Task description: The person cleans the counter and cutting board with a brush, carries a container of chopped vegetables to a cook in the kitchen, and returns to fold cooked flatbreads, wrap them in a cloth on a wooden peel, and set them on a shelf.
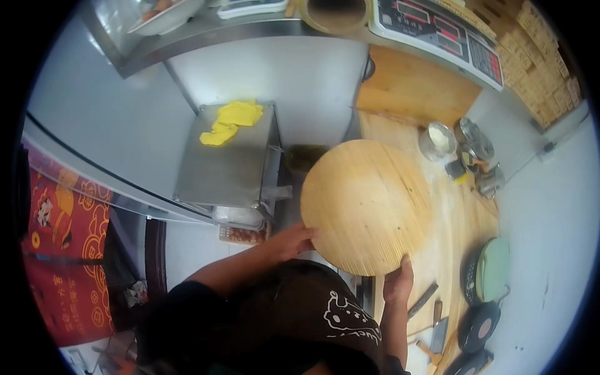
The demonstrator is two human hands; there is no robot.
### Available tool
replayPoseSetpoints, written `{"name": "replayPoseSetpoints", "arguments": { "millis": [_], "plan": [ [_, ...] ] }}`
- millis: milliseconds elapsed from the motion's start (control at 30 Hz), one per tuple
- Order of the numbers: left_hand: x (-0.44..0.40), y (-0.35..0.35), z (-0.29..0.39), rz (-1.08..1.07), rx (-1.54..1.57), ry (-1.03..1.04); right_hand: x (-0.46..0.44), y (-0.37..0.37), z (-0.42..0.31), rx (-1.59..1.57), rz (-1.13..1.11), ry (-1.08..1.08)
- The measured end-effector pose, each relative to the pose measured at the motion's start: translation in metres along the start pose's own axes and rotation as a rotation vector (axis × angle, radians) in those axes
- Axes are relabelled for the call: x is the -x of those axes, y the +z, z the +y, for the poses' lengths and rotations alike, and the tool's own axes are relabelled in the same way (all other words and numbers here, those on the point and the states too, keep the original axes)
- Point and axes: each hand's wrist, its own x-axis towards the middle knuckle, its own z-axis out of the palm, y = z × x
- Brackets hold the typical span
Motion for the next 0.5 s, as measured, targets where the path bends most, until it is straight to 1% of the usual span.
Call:
{"name": "replayPoseSetpoints", "arguments": {
  "millis": [33,67,133,200,233,267,333,400,467,500],
  "plan": [
    [0.015,-0.004,0.005,0.046,-0.010,0.010,-0.008,0.000,0.003,0.040,-0.046,0.047],
    [0.028,-0.006,0.018,0.080,-0.035,0.030,-0.025,-0.025,0.015,0.061,-0.181,0.055],
    [0.033,-0.052,0.007,0.122,0.149,0.210,-0.019,0.018,0.011,0.191,-0.155,0.155],
    [0.055,-0.074,0.025,0.197,0.157,0.323,-0.023,0.026,0.018,0.331,-0.161,0.212],
    [0.074,-0.070,0.041,0.297,0.103,0.338,-0.022,0.025,0.022,0.361,-0.224,0.162],
    [0.093,-0.067,0.055,0.391,0.055,0.349,-0.025,0.021,0.027,0.454,-0.231,0.150],
    [0.120,-0.088,0.067,0.447,0.060,0.554,-0.017,0.029,0.025,0.557,-0.251,0.087],
    [0.167,-0.109,0.086,0.557,-0.038,0.604,-0.014,0.027,0.023,0.574,-0.265,0.088],
    [0.219,-0.147,0.104,0.587,-0.149,0.709,-0.014,0.018,0.030,0.607,-0.291,0.102],
    [0.241,-0.126,0.121,0.603,0.006,0.720,-0.019,0.006,0.036,0.635,-0.307,0.109]
  ]
}}
